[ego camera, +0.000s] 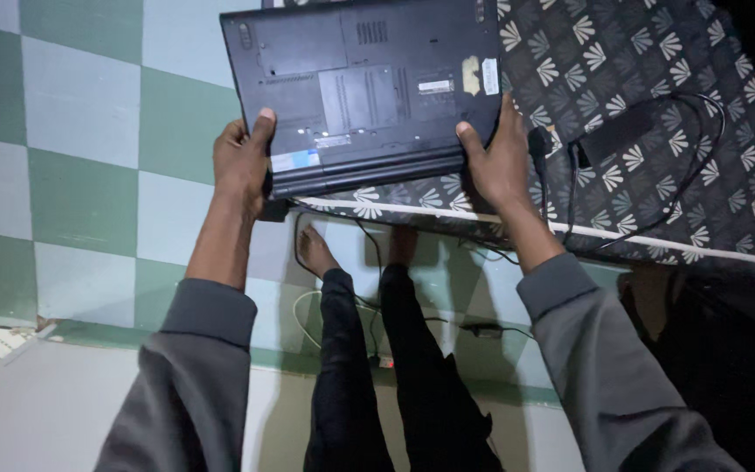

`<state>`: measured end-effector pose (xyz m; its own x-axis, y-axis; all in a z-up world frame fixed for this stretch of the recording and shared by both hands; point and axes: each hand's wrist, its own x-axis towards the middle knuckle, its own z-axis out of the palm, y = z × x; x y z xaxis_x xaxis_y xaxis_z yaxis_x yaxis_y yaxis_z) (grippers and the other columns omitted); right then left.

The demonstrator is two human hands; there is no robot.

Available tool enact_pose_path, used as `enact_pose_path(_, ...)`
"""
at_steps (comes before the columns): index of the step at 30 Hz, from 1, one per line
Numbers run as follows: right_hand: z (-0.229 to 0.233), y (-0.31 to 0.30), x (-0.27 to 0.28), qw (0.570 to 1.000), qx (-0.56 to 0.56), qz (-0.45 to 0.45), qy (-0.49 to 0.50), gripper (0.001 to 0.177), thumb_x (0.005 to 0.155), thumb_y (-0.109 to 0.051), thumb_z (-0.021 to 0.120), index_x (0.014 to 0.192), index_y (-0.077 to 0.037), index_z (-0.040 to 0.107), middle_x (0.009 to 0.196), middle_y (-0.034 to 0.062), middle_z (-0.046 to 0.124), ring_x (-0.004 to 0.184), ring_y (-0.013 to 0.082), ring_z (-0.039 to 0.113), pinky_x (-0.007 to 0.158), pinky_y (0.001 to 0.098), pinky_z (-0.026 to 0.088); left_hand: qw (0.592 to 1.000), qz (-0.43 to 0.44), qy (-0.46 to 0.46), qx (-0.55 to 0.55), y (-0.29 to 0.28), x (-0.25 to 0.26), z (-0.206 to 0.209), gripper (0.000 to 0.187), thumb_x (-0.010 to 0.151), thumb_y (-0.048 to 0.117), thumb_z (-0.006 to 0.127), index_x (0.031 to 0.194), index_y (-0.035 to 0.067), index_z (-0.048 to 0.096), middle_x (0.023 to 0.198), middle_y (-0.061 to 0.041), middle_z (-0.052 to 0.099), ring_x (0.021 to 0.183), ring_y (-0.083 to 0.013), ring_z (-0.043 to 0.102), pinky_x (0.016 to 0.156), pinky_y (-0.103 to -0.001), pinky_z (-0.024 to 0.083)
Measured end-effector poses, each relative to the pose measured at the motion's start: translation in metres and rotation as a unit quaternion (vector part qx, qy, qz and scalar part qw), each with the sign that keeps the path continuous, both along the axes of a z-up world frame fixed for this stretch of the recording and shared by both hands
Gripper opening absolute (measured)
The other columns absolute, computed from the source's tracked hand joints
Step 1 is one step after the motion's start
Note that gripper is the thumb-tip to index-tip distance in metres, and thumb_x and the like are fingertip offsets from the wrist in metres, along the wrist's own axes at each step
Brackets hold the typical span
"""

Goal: The person removes a laptop battery, reinserts it, and then connects the power adapter to a wall socket. They open the laptop and press keys on the keyboard.

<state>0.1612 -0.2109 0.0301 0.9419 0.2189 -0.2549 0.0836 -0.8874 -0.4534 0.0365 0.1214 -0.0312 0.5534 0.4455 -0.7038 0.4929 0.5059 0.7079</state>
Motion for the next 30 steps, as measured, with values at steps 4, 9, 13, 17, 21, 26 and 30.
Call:
enact_pose_path(4,0.025,0.021,-0.002,0.994,-0.045,0.073,-0.07,0.084,0.107,-0.049,0.057,0.157,0.011,0.029,0.158,0.0366,0.038,0.144,0.0521,0.037,0.119,0.0525,0.031,0.996,-0.018,-0.036,0.077,0.003,0.001,0.043,0.03,0.094,0.025,0.081,0.093,0.0,0.063,0.08,-0.001,0.057,0.071,-0.0098,0.051,0.063,-0.027,0.047)
enact_pose_path(9,0.074,0.053,-0.057,0.967,0.048,0.232,-0.097,0.079,0.098,-0.046,0.062,0.153,0.006,0.043,0.163,0.0296,0.038,0.154,0.0442,0.035,0.126,0.0546,0.028,0.996,0.013,-0.029,0.081,-0.023,-0.005,0.123,0.036,0.084,0.021,0.086,0.099,0.001,0.06,0.077,-0.001,0.061,0.064,-0.0108,0.053,0.056,-0.027,0.047)
enact_pose_path(13,0.116,0.072,-0.072,0.947,0.096,0.282,-0.119,0.087,0.085,-0.046,0.075,0.148,0.005,0.045,0.159,0.0234,0.044,0.15,0.042,0.041,0.125,0.0564,0.031,0.994,0.038,0.017,0.103,-0.047,0.008,0.191,0.036,0.075,0.023,0.086,0.093,0.003,0.062,0.077,-0.005,0.071,0.063,-0.0107,0.066,0.057,-0.025,0.054)
enact_pose_path(17,0.128,0.075,-0.071,0.911,0.174,0.349,-0.133,0.094,0.079,-0.046,0.083,0.146,0.004,0.041,0.153,0.027,0.043,0.144,0.0443,0.041,0.12,0.057,0.033,0.982,0.016,0.037,0.186,-0.064,0.028,0.233,0.04,0.073,0.03,0.088,0.089,0.004,0.063,0.074,-0.007,0.071,0.062,-0.014,0.065,0.059,-0.03,0.053)
enact_pose_path(21,0.118,0.066,-0.077,0.947,0.12,0.222,-0.2,0.08,0.091,-0.023,0.077,0.154,0.005,0.037,0.157,0.0261,0.046,0.148,0.0405,0.047,0.125,0.0533,0.039,0.977,-0.018,-0.025,0.21,-0.085,0.042,0.262,0.043,0.077,0.035,0.085,0.09,0.004,0.059,0.072,-0.007,0.069,0.063,-0.0157,0.067,0.059,-0.032,0.054)
enact_pose_path(26,0.129,0.04,-0.067,0.957,0.205,0.057,-0.2,0.046,0.098,-0.015,0.074,0.139,-0.002,0.056,0.131,0.0154,0.067,0.119,0.0241,0.065,0.11,0.0416,0.05,0.966,-0.001,-0.148,0.214,-0.136,0.051,0.296,0.035,0.093,0.034,0.071,0.107,0.003,0.061,0.101,-0.015,0.07,0.084,-0.0242,0.072,0.071,-0.037,0.059)
enact_pose_path(30,0.148,0.039,-0.035,0.902,0.352,-0.248,-0.024,0.045,0.098,-0.028,0.069,0.128,0.002,0.056,0.108,0.0088,0.064,0.095,0.0218,0.062,0.082,0.0372,0.05,0.959,-0.042,-0.264,0.098,-0.172,0.048,0.297,0.047,0.102,0.031,0.062,0.136,-0.001,0.058,0.129,-0.025,0.066,0.113,-0.0326,0.071,0.09,-0.042,0.059)
